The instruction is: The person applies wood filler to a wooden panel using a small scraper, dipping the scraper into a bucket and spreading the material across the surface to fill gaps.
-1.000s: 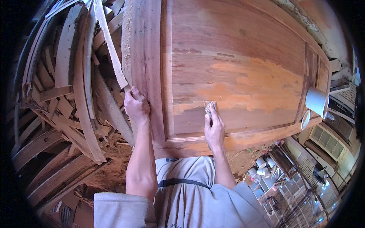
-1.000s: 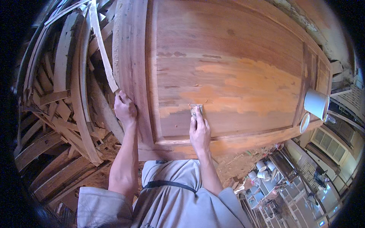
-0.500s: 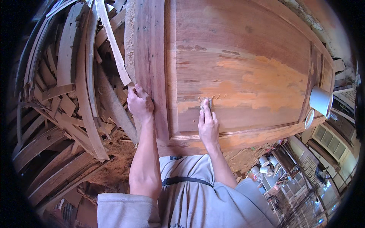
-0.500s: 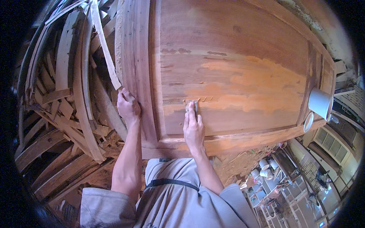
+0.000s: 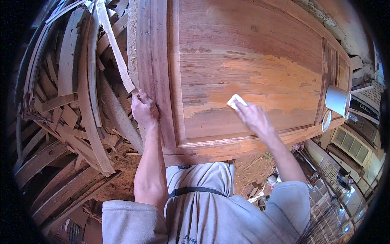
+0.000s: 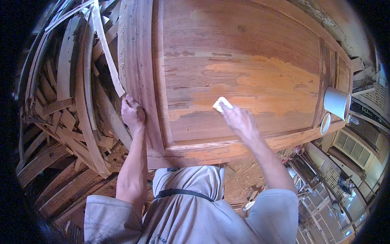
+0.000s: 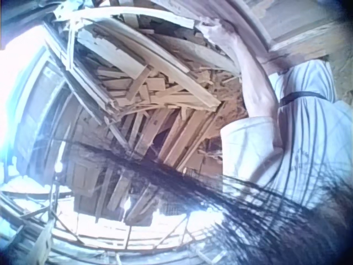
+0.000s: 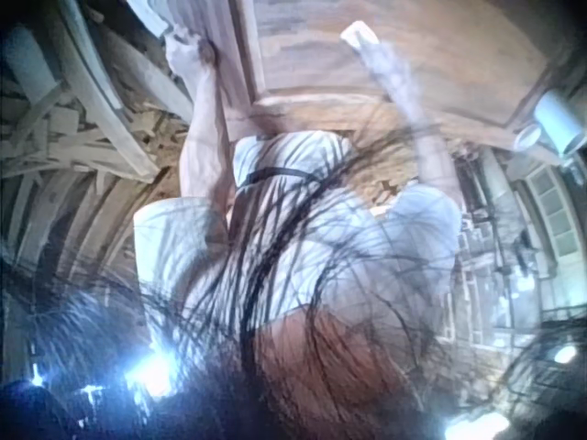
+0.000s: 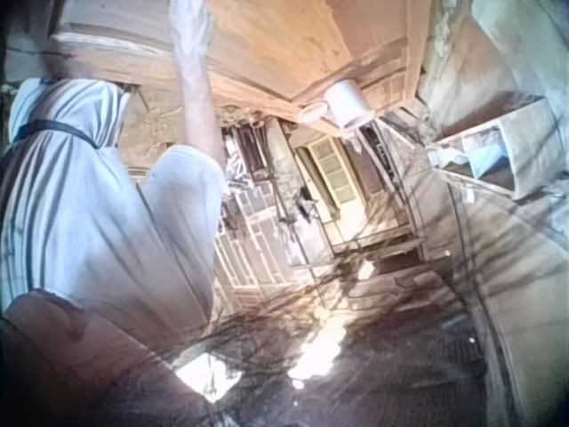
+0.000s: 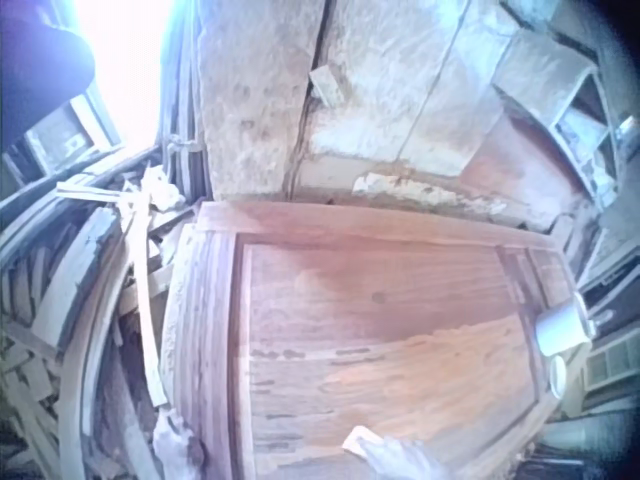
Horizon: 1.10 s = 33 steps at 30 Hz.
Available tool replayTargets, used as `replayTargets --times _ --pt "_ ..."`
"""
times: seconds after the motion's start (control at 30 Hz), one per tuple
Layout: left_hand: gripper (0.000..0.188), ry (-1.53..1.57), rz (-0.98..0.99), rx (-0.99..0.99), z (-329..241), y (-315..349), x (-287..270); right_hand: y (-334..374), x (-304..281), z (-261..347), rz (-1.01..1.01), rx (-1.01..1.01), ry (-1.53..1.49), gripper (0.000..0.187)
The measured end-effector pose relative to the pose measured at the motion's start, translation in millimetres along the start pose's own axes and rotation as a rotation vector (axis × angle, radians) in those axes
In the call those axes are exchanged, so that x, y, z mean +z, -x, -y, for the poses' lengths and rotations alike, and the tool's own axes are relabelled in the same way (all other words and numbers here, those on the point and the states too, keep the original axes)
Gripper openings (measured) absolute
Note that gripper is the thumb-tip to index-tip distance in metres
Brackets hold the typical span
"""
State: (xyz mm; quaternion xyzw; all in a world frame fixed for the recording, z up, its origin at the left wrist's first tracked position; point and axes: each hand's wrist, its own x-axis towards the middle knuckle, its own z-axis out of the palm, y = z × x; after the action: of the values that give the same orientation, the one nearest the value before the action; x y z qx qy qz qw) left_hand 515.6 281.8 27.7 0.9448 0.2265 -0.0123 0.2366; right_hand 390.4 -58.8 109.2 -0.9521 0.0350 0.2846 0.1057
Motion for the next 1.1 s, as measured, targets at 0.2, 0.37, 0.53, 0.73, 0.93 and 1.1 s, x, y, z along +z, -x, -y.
replayTargets --times 0.2,0.37,0.53,0.73,0.93,1.1 --pt "0.047 -0.028 -0.012 -0.001 4.7 0.4 -5.8 13.6 -43.8 -24.5 0.131 0.15 -0.16 0.038" --pt "0.051 -0.059 -0.016 0.03 1.0 -1.8 5.8 27.9 29.2 60.5 -0.282 0.167 -0.69 0.046" --pt "0.048 -0.037 -0.007 -0.014 3.3 -0.7 1.3 18.9 67.5 149.7 -0.409 0.194 -0.778 0.047" --pt "0.052 -0.049 -0.022 0.003 5.8 0.6 5.4 -8.6 65.5 184.7 -0.433 0.179 -0.772 0.052" --pt "0.047 -0.031 -0.007 0.001 2.1 0.0 3.2 -22.4 73.6 200.1 -0.419 0.216 -0.745 0.048" --pt "0.045 -0.026 0.015 -0.003 5.2 -1.0 2.4 -12.7 78.2 202.5 -0.336 0.297 -0.625 0.047"
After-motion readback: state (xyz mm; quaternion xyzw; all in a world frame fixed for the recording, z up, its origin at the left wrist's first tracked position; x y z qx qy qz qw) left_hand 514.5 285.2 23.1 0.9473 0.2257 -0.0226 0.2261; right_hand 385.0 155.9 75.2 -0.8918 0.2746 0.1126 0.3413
